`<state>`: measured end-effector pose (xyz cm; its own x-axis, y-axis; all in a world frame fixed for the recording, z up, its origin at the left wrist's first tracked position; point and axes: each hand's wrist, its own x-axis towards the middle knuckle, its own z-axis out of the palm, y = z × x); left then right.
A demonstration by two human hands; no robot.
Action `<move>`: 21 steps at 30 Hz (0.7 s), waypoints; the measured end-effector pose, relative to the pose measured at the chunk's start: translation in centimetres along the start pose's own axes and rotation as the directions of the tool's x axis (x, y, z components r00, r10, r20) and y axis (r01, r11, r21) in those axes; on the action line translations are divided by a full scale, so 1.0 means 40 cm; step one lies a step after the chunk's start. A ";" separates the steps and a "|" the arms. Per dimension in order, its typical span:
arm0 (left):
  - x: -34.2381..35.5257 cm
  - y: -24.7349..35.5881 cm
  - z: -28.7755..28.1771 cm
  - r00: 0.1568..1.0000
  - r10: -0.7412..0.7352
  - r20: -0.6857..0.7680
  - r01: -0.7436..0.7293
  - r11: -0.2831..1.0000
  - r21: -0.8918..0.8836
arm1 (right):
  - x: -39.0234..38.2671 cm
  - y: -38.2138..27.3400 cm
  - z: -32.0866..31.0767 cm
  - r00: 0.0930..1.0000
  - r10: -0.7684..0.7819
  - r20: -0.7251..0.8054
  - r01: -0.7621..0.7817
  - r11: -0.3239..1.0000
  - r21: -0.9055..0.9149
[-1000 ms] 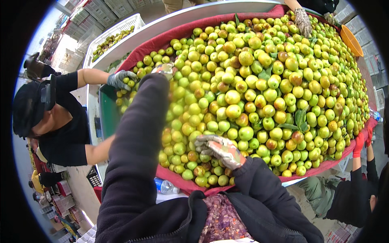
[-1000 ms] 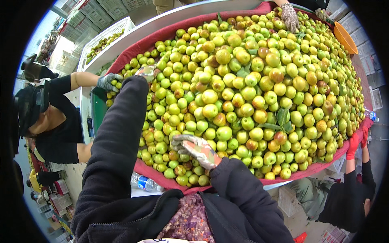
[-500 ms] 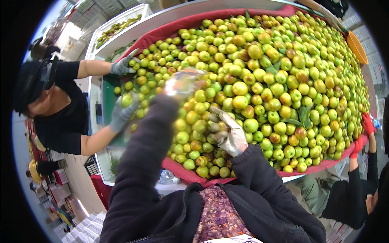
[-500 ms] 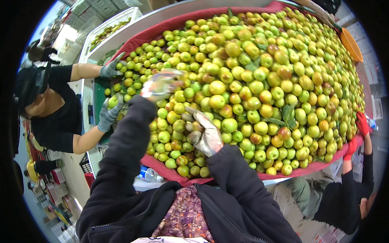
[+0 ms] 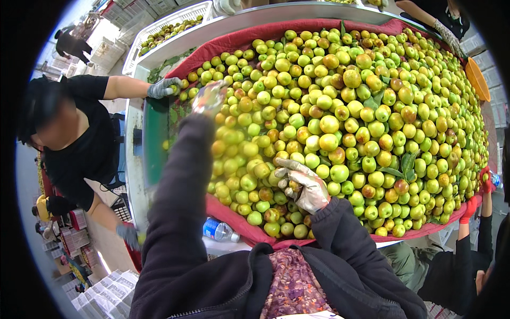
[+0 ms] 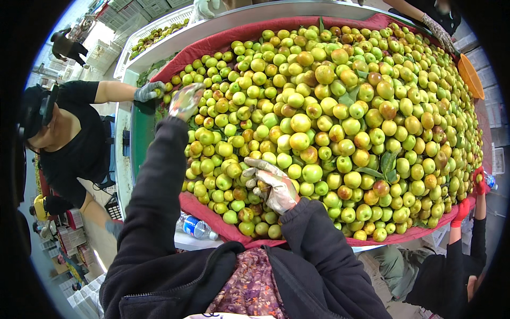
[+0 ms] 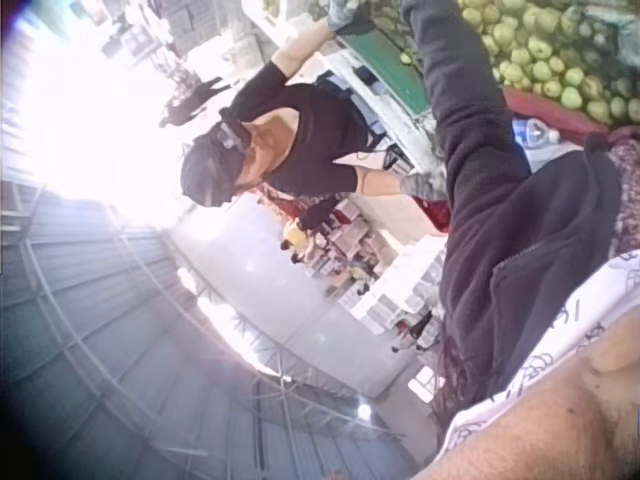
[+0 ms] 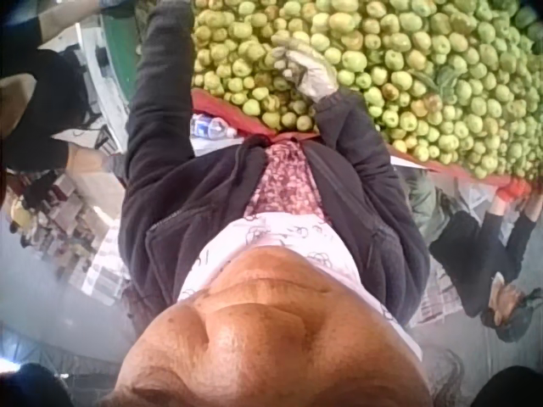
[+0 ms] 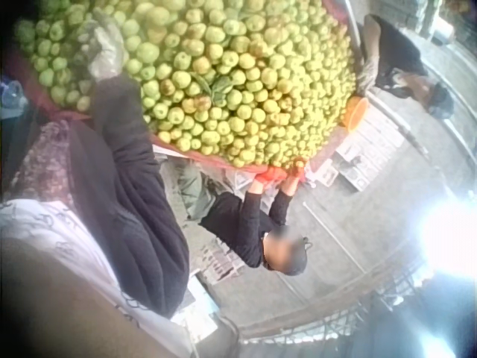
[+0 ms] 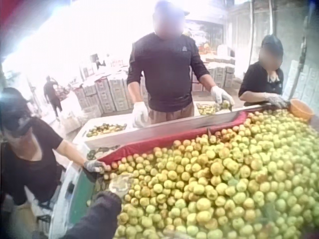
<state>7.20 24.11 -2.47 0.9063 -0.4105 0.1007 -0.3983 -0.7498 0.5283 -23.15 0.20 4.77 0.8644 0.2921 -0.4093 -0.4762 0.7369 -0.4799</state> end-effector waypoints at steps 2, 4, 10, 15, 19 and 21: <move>0.054 0.024 0.061 0.995 -0.013 0.099 -0.011 0.970 0.243 | 0.004 0.001 0.000 0.999 0.035 0.014 -0.035 0.999 -0.003; 0.109 0.046 0.112 0.975 -0.055 0.214 -0.042 0.904 0.426 | 0.004 0.002 -0.001 0.998 0.056 -0.026 -0.058 0.997 -0.059; 0.110 0.070 0.032 0.935 -0.180 0.307 0.133 0.977 0.166 | -0.002 0.003 0.002 0.998 -0.055 0.027 0.058 0.989 -0.136; -0.075 0.201 -0.078 0.888 0.369 0.273 -0.233 0.876 -0.423 | 0.009 -0.003 0.002 1.000 -0.010 0.004 0.009 0.985 0.172; -0.156 0.299 0.045 0.905 -0.068 0.419 0.267 0.859 -0.437 | 0.004 -0.011 -0.002 1.000 -0.025 0.009 0.022 0.962 0.271; -0.183 0.307 0.111 0.958 0.195 0.212 -0.213 0.975 0.065 | -0.005 -0.012 -0.003 0.998 -0.007 -0.067 0.020 0.982 0.186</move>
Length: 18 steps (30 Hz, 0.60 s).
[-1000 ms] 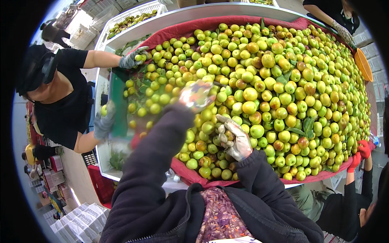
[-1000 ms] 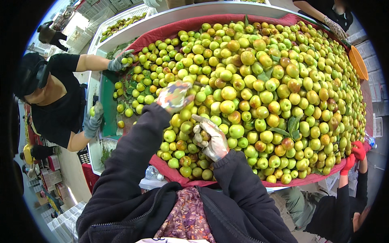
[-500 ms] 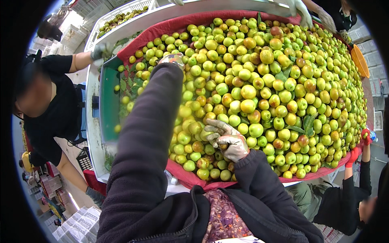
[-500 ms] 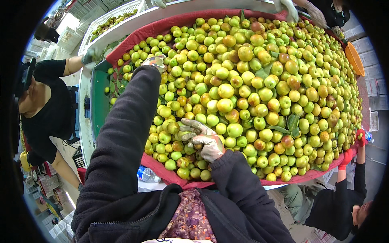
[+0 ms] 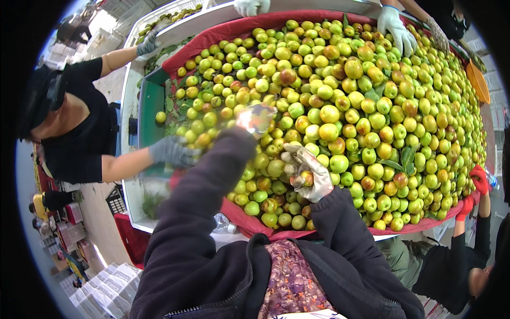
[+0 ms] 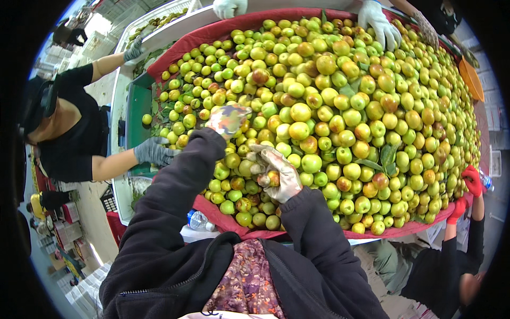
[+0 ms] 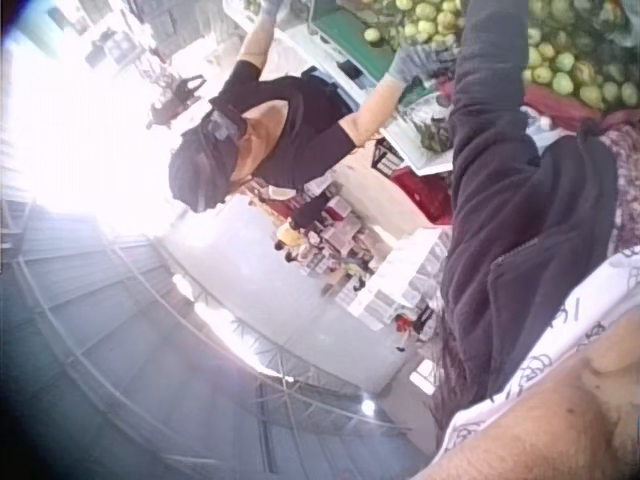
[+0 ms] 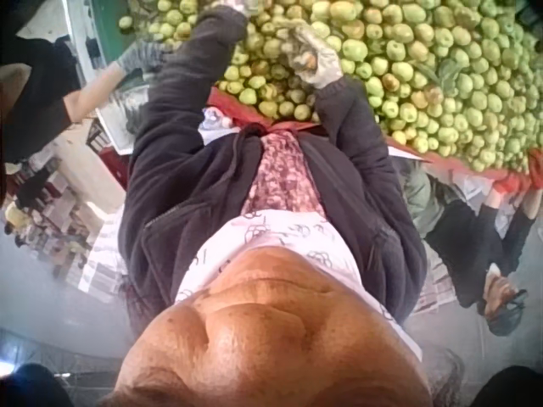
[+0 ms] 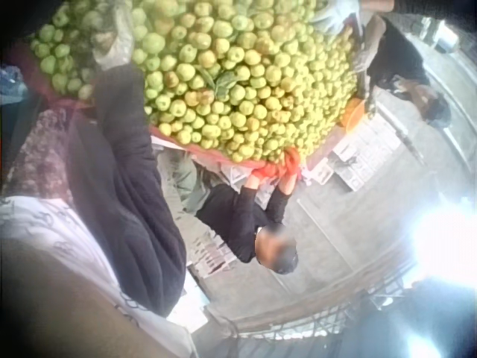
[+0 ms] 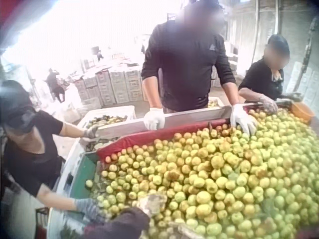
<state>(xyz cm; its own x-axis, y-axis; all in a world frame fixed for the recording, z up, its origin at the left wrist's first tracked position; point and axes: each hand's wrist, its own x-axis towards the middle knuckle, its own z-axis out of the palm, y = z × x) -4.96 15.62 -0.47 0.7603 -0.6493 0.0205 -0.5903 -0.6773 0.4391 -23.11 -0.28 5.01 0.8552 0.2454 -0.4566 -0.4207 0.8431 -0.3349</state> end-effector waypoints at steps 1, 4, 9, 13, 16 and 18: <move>0.013 0.000 0.026 0.982 -0.157 0.104 0.163 0.985 -0.052 | -0.003 0.001 0.000 1.000 0.014 0.020 -0.014 1.000 -0.014; 0.018 0.012 0.073 0.972 -0.230 0.052 0.233 0.970 -0.070 | -0.008 0.014 0.005 0.994 0.076 -0.084 -0.084 0.992 -0.092; 0.003 -0.006 0.020 0.979 -0.202 0.035 0.204 0.974 -0.101 | -0.026 0.035 0.004 0.990 0.110 -0.093 -0.122 0.983 -0.136; -0.034 -0.112 -0.071 0.898 -0.439 -0.002 0.362 0.744 -0.562 | -0.089 0.045 -0.013 0.986 0.089 -0.142 -0.124 0.957 -0.261; -0.101 -0.109 -0.073 0.955 -0.298 0.001 0.183 0.582 -0.792 | -0.140 0.064 -0.017 0.982 0.119 -0.147 -0.156 0.950 -0.269; -0.113 -0.036 -0.034 0.986 0.029 0.166 0.136 0.446 -0.885 | -0.159 0.076 -0.014 0.973 0.147 -0.179 -0.192 0.943 -0.270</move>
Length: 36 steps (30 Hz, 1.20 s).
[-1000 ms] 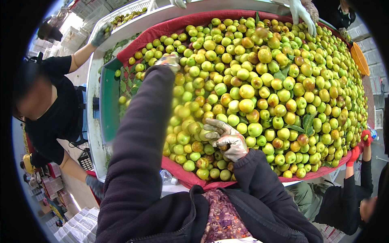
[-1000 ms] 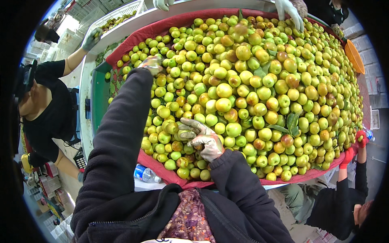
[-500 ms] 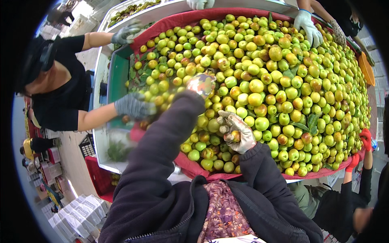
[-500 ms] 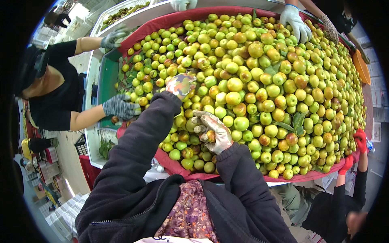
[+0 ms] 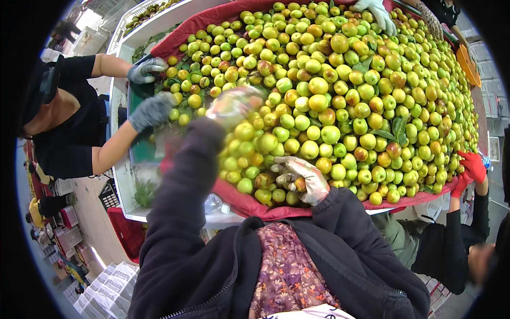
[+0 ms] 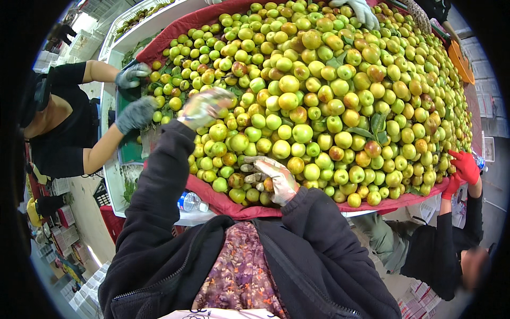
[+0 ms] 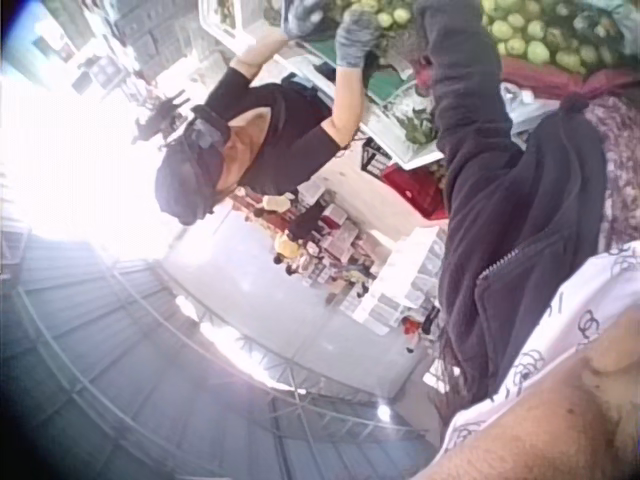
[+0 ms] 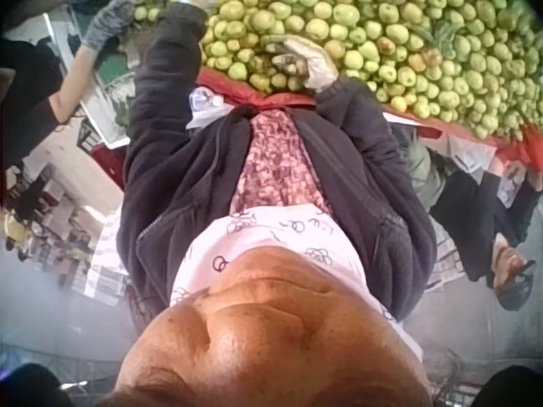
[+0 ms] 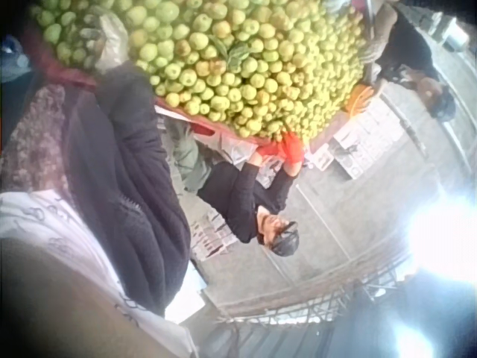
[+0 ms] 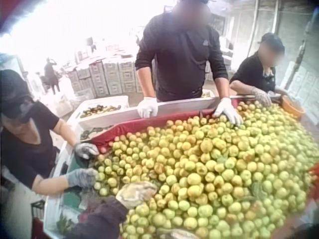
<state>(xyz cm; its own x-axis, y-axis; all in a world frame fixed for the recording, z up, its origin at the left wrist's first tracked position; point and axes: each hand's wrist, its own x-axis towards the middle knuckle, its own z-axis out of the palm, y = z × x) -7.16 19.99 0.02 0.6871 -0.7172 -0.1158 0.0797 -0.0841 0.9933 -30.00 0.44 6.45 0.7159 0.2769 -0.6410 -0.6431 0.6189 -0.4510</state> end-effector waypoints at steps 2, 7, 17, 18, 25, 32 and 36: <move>-0.010 -0.017 0.120 0.924 0.327 0.198 -0.308 0.328 0.893 | -0.007 0.006 0.004 1.000 0.007 -0.001 -0.007 1.000 -0.001; 0.016 0.008 0.099 0.997 0.059 -0.058 0.011 0.598 0.802 | -0.005 0.004 -0.003 0.998 -0.047 0.051 0.046 0.999 0.007; -0.053 0.038 0.107 0.942 -0.250 -0.224 0.304 0.353 0.885 | -0.020 0.021 -0.035 0.994 0.003 0.105 -0.013 0.996 0.092; -0.049 0.048 0.113 0.953 -0.222 -0.208 0.278 0.361 0.890 | -0.018 0.020 -0.035 0.994 0.000 0.111 -0.014 0.992 0.126; -0.108 0.179 0.121 0.972 -0.165 0.168 0.114 0.953 0.280 | -0.006 -0.006 -0.007 0.981 -0.046 0.189 -0.011 0.957 0.290; 0.207 0.057 0.037 0.893 0.316 -0.319 0.201 0.355 0.913 | -0.039 -0.025 -0.037 0.962 -0.086 0.257 -0.002 0.946 0.325; 0.257 -0.073 -0.035 0.898 -0.399 -0.186 0.290 0.854 -0.431 | -0.038 0.000 -0.080 0.981 -0.076 0.178 0.007 0.933 0.360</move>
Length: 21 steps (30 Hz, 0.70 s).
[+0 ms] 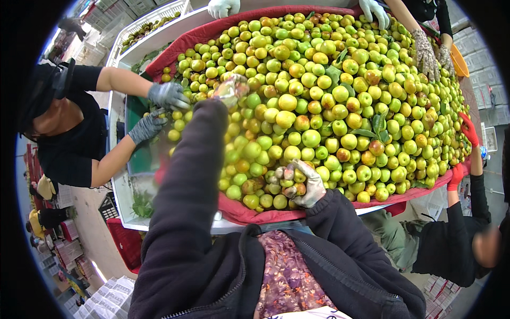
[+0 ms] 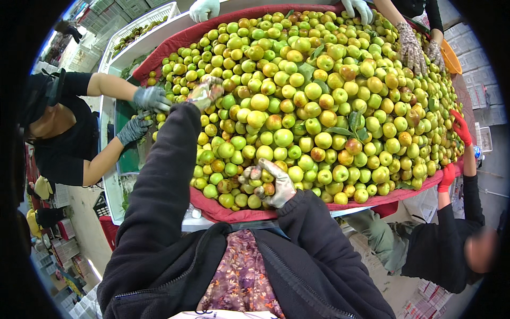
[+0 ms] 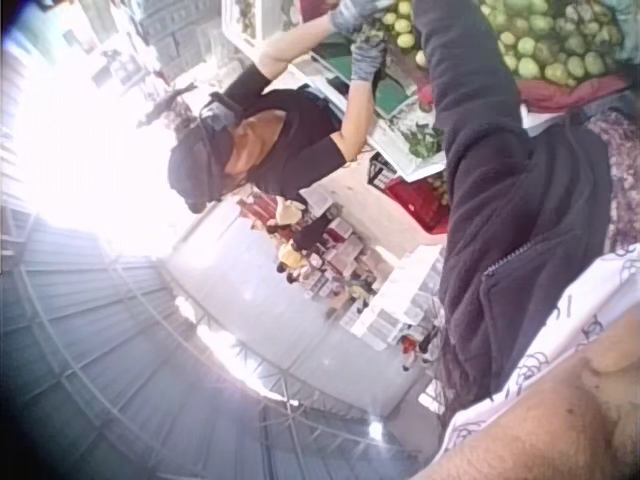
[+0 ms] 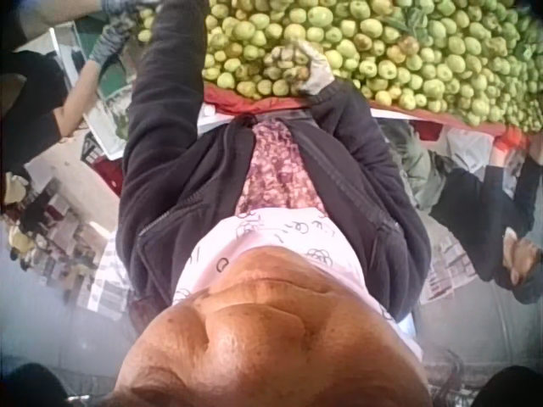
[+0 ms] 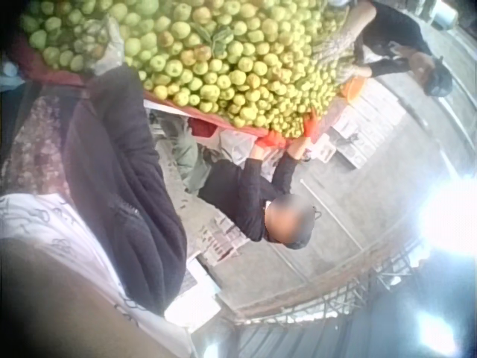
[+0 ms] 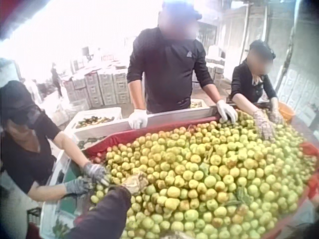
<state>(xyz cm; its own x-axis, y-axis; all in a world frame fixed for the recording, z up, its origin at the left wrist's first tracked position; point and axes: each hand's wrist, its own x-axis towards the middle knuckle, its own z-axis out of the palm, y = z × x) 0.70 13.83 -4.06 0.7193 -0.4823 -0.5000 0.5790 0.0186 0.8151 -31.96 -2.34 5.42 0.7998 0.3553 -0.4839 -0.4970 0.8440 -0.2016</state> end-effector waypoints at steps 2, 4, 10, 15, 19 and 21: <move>-0.065 -0.022 -0.014 0.944 0.325 0.052 -0.296 0.771 0.564 | 0.006 0.005 -0.012 1.000 -0.013 -0.002 0.013 0.999 -0.049; -0.165 -0.004 0.000 0.865 0.476 0.158 -0.327 0.296 0.898 | 0.014 0.003 -0.011 0.994 0.037 -0.102 -0.052 0.987 -0.150; -0.331 0.044 0.125 0.719 0.120 0.684 -0.592 0.621 0.514 | 0.003 -0.046 0.044 0.965 -0.108 0.240 0.117 0.993 -0.024; -0.147 0.046 0.119 0.852 0.496 0.169 -0.279 0.156 0.948 | -0.016 -0.076 0.060 0.955 -0.100 0.278 0.118 0.992 -0.048; -0.087 0.040 0.074 0.914 0.364 0.179 -0.232 0.106 0.967 | -0.023 -0.065 0.033 0.949 -0.102 0.298 0.093 0.995 0.045; -0.090 0.052 0.071 0.932 0.305 0.197 -0.245 0.127 0.961 | -0.026 -0.062 0.019 0.967 -0.096 0.235 0.069 0.990 0.122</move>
<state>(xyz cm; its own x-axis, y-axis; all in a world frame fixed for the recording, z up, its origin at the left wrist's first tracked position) -1.78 13.12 0.27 0.7708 -0.6166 -0.1599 -0.4715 -0.7210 0.5077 -31.30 -4.49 7.07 0.9005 0.3569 -0.2482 -0.3959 0.9092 -0.1289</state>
